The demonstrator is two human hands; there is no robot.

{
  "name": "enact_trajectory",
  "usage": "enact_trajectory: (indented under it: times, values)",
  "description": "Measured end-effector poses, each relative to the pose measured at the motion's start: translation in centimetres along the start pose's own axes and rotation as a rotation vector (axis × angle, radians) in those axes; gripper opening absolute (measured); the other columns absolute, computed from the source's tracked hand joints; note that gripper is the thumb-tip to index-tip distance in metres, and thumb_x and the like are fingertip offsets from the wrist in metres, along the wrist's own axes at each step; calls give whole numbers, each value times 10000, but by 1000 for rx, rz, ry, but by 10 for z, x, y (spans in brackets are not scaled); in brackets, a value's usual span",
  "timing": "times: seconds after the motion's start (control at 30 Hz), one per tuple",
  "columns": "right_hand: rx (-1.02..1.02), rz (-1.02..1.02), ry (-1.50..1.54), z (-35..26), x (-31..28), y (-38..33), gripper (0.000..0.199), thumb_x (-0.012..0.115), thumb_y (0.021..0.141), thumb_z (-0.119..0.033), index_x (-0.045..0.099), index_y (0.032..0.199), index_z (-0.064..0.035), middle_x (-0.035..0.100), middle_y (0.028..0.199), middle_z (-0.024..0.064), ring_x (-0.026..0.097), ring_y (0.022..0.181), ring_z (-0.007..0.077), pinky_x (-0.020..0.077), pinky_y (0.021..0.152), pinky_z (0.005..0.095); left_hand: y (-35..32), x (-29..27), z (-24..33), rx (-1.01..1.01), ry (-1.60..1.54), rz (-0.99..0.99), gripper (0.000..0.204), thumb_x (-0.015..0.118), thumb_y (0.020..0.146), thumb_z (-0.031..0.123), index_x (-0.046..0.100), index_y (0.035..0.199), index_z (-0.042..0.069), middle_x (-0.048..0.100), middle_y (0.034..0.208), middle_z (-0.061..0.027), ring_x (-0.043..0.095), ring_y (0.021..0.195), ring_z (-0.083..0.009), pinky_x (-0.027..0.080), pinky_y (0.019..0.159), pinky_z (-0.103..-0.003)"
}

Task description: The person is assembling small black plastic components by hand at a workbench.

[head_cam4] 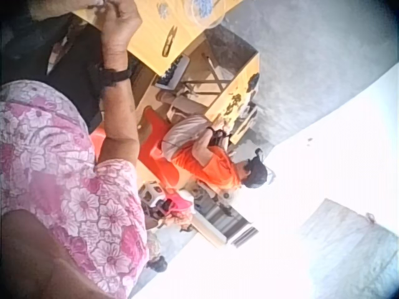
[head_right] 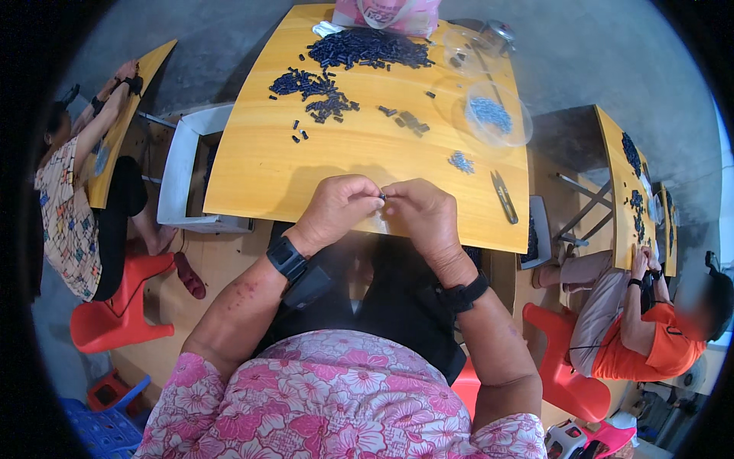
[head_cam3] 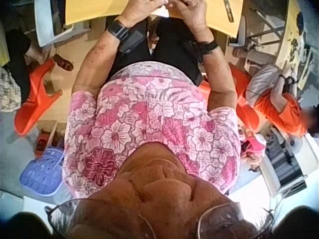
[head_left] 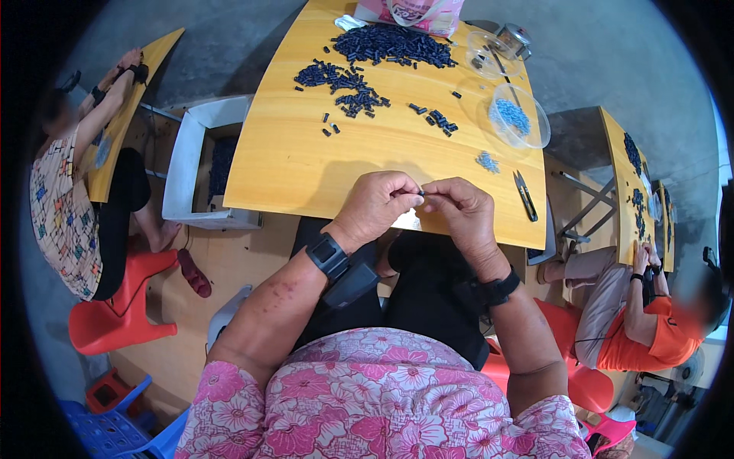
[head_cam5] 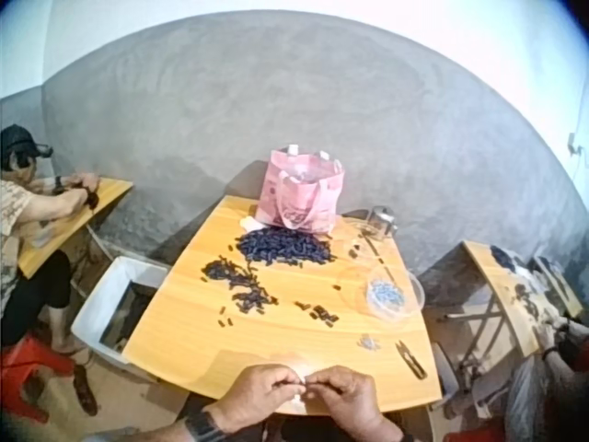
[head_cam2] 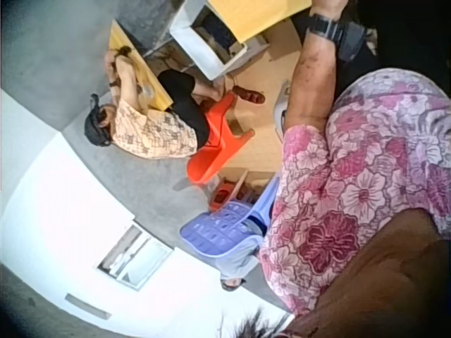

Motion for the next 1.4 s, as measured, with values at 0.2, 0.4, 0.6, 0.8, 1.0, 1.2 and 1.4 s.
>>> enact_trajectory:
  times: [0.2,0.4,0.6,0.8,1.0,1.2,1.4]
  values:
    - [6,25,-57,-7,0,-5,177,702,769,20,726,932,-45,706,837,94,690,778,185,544,738,284,0,-1,0,-16,-4,13,89,675,843,78,677,873,-7,668,749,-50,620,704,-98,502,653,-255]
    - [-167,78,-203,-12,1,-9,189,707,743,22,711,920,-44,684,859,135,676,799,286,542,728,328,0,-3,1,14,-41,55,124,698,818,107,695,860,-10,671,699,-94,623,633,-147,498,606,-287]
    - [-335,76,-280,-22,8,-13,194,651,754,65,674,923,-27,653,839,154,656,772,330,537,699,354,-2,-3,1,-32,33,37,111,681,824,88,700,878,-6,687,758,-67,640,720,-116,513,674,-268]
    - [-364,76,-289,-30,9,-15,215,621,754,90,672,923,-31,636,814,154,646,754,332,531,679,358,-1,-3,4,7,53,51,109,689,799,81,707,876,7,689,773,-108,657,720,-172,516,678,-288]
    - [-247,-10,-170,-22,-2,0,164,688,772,42,703,916,-35,674,836,123,663,776,257,527,726,319,-2,-3,4,-4,30,76,108,695,796,83,706,878,12,690,781,-119,663,725,-199,519,687,-300]
    - [-126,121,-236,-14,-20,25,118,705,800,-65,709,907,-13,681,816,130,667,738,228,518,677,305,-2,-1,1,-6,36,90,101,695,800,87,695,869,12,691,801,-128,668,741,-231,523,698,-312]
    - [-100,264,-548,-1,-36,67,142,656,810,-118,706,915,-37,659,824,183,653,737,326,519,669,377,-1,-2,9,5,55,52,110,699,803,106,692,867,17,677,793,-135,658,729,-248,516,682,-322]
Point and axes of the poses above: each hand's wrist, its own y-axis towards the middle knuckle, its own x-axis out of the palm, z = x × y, the point moved 7 cm from there along y, towards the middle knuckle
